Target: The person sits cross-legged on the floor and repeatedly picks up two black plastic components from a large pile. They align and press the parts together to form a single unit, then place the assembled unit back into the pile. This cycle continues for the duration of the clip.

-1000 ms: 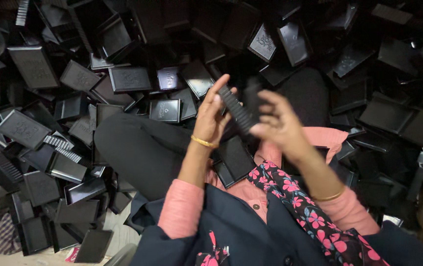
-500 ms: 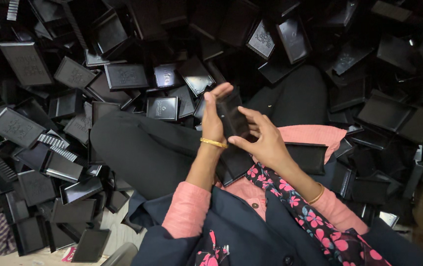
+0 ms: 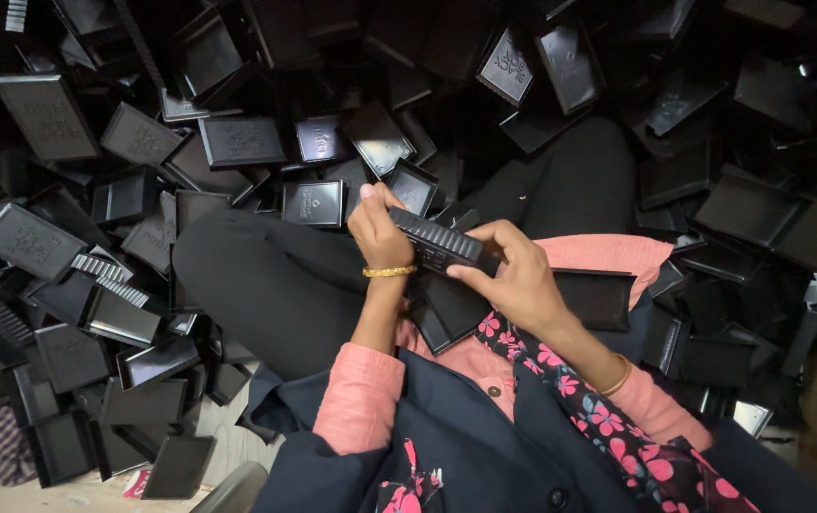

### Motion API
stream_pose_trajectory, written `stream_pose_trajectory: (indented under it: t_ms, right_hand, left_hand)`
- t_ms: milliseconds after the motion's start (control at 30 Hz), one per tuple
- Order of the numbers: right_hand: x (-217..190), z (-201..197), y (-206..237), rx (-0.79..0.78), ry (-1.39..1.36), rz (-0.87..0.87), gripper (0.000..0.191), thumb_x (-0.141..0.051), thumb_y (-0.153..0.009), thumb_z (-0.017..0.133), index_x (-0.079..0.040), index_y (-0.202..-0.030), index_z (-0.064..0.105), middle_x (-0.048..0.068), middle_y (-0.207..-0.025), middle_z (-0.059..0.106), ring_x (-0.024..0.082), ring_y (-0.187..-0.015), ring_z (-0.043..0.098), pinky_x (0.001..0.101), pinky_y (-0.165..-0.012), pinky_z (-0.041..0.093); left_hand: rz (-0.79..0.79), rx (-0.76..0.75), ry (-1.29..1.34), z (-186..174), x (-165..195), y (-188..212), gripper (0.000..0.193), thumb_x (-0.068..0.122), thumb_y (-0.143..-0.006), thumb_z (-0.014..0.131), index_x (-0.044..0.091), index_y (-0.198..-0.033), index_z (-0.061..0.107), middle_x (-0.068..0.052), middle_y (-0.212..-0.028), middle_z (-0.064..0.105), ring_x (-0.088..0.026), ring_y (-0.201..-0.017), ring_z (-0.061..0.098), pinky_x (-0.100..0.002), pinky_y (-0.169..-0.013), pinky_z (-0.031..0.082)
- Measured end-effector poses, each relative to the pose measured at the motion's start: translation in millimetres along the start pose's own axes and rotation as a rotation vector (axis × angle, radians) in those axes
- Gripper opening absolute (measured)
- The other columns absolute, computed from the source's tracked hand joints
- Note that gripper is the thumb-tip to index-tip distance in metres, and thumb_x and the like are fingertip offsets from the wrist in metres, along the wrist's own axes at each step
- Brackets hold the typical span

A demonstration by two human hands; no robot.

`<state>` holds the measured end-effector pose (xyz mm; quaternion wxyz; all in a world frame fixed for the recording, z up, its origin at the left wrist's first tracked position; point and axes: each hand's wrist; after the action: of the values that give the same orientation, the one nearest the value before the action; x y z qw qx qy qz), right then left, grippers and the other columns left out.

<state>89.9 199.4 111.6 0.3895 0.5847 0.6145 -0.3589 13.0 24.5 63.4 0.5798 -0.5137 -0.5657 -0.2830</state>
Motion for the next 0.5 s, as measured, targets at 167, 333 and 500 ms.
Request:
stream_pose_trajectory:
  t_ms: [167, 333, 500]
  right_hand:
    - [-22, -19, -2, -0.107, -0.291, 0.109, 0.036, -0.010, -0.079, 0.084, 0.002, -0.107, 0.065, 0.003, -0.098, 0.074, 0.009, -0.086, 0.071, 0.0281, -0.074, 0.060]
    - [-74, -71, -74, -0.398, 0.209, -0.195, 0.037, -0.021, -0.080, 0.086, 0.001, -0.106, 0.071, 0.008, -0.086, 0.072, 0.013, -0.075, 0.066, 0.0282, -0.066, 0.054]
    - [-100, -91, -107, -0.066, -0.548, -0.345, 0.036, -0.017, -0.104, 0.066, -0.005, -0.137, 0.058, 0.004, -0.124, 0.068, 0.011, -0.111, 0.066, 0.0281, -0.097, 0.058]
  left_hand:
    - [-0.085, -0.240, 0.221, -5, -11, -1, 0.066, 0.036, -0.114, 0.024, 0.001, -0.065, 0.049, -0.014, -0.060, 0.050, -0.029, -0.060, 0.048, -0.037, -0.066, 0.040]
    - [0.040, -0.228, -0.002, -15, -44, -22, 0.036, 0.029, -0.107, 0.050, 0.001, -0.088, 0.063, -0.017, -0.089, 0.063, -0.035, -0.082, 0.060, -0.040, -0.076, 0.047]
    - [0.265, -0.245, -0.660, 4, -84, -31, 0.032, 0.019, -0.080, 0.076, 0.003, -0.105, 0.064, -0.023, -0.100, 0.064, -0.043, -0.083, 0.064, -0.050, -0.075, 0.052]
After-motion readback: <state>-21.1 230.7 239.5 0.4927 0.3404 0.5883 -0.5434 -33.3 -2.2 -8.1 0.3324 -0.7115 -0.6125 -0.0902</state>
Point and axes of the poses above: each hand's wrist, its own y-axis away from the middle knuckle, its own z-axis out of the palm, x = y × z
